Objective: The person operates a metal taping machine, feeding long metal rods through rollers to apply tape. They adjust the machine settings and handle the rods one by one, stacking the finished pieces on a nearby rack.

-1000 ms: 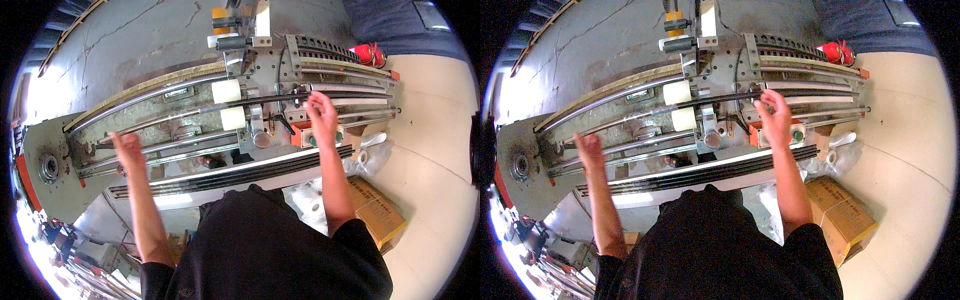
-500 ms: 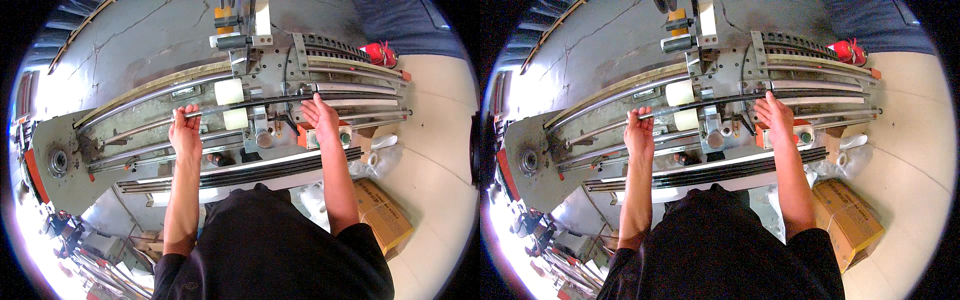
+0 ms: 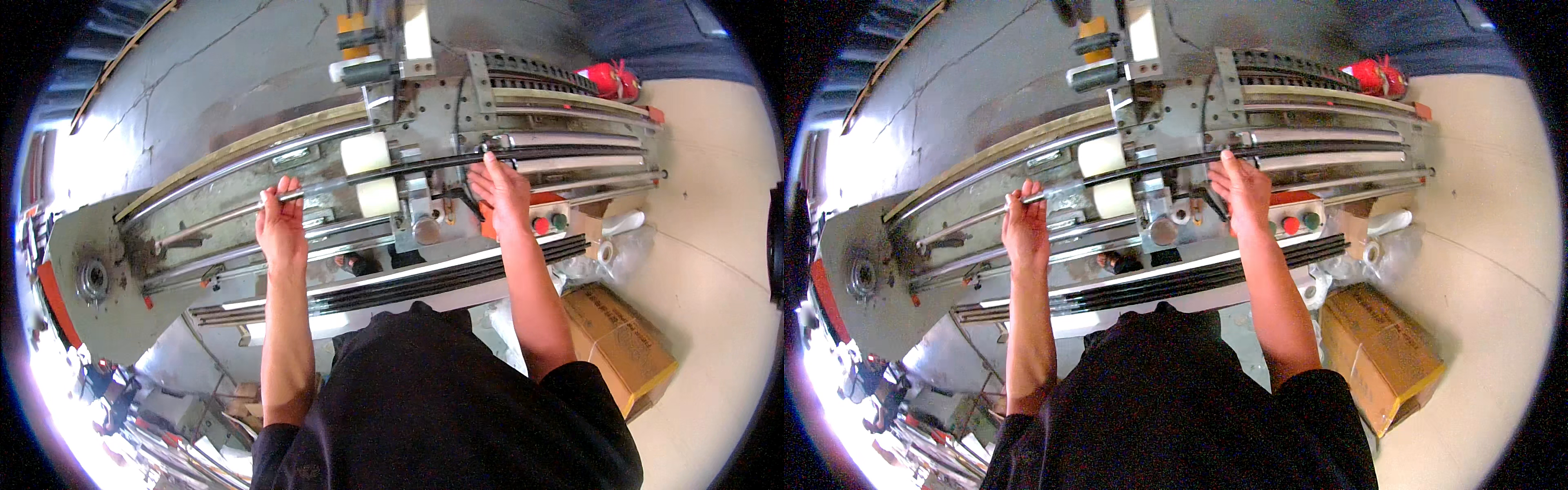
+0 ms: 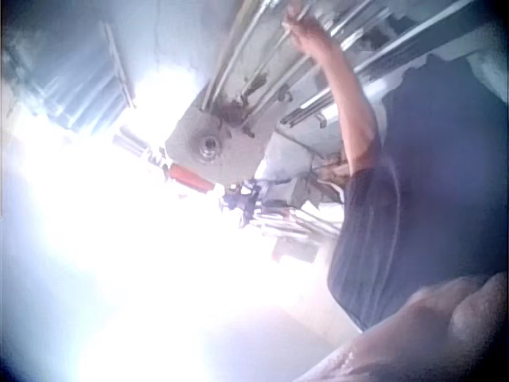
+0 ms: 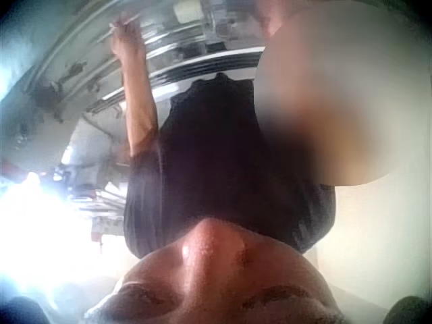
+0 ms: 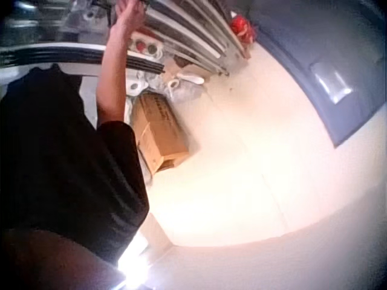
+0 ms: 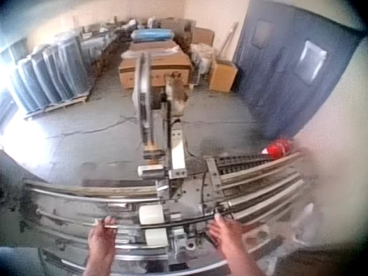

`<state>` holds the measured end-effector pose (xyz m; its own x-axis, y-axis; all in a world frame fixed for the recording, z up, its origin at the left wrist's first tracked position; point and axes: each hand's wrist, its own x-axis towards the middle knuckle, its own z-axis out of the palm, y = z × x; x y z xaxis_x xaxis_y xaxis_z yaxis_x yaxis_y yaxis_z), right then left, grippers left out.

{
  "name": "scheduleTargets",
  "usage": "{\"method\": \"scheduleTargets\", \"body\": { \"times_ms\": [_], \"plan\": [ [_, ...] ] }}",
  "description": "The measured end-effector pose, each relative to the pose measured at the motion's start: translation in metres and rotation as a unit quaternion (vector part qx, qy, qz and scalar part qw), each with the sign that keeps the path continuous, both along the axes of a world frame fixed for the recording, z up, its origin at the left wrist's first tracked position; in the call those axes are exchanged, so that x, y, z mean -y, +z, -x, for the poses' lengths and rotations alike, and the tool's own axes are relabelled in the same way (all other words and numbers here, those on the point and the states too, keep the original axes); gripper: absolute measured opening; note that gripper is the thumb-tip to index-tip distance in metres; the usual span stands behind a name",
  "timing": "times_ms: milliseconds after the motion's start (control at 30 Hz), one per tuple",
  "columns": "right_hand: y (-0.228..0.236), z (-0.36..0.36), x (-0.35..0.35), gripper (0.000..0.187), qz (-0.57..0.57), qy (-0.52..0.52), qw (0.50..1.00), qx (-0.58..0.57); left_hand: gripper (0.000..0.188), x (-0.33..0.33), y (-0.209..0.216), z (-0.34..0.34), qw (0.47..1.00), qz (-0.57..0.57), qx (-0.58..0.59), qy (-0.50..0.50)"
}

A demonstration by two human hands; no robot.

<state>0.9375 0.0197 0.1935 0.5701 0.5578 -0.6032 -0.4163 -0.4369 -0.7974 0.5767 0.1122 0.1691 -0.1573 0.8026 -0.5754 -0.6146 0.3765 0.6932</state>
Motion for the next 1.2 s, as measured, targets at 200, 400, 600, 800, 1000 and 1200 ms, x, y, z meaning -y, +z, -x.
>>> {"method": "scheduleTargets", "body": {
  "times_ms": [200,400,600,800,1000,1200],
  "plan": [
    [0.037,-0.085,0.029,0.046,0.042,0.183,0.974,0.125,0.038,0.006,-0.016,-0.007,1.0,0.009,0.024,-0.001],
    [0.008,-0.418,0.088,0.03,-0.068,-0.311,0.863,0.393,0.034,0.022,-0.013,-0.107,0.999,0.038,0.02,-0.021],
    [-0.065,-0.579,0.103,0.066,-0.093,-0.237,0.965,0.061,0.05,0.024,-0.015,-0.128,0.98,0.008,-0.201,-0.003],
    [-0.097,-0.656,0.132,0.065,0.092,-0.013,0.933,0.349,0.06,0.018,-0.018,-0.148,0.964,0.078,-0.253,0.025],
    [-0.095,-0.645,0.109,0.071,0.45,0.334,0.366,0.743,0.022,0.027,-0.011,-0.164,0.97,-0.057,-0.219,0.092],
    [-0.112,-0.587,0.065,0.064,0.637,0.258,0.332,0.646,0.022,0.02,-0.01,-0.142,0.954,-0.07,-0.268,0.113]
  ]
}}
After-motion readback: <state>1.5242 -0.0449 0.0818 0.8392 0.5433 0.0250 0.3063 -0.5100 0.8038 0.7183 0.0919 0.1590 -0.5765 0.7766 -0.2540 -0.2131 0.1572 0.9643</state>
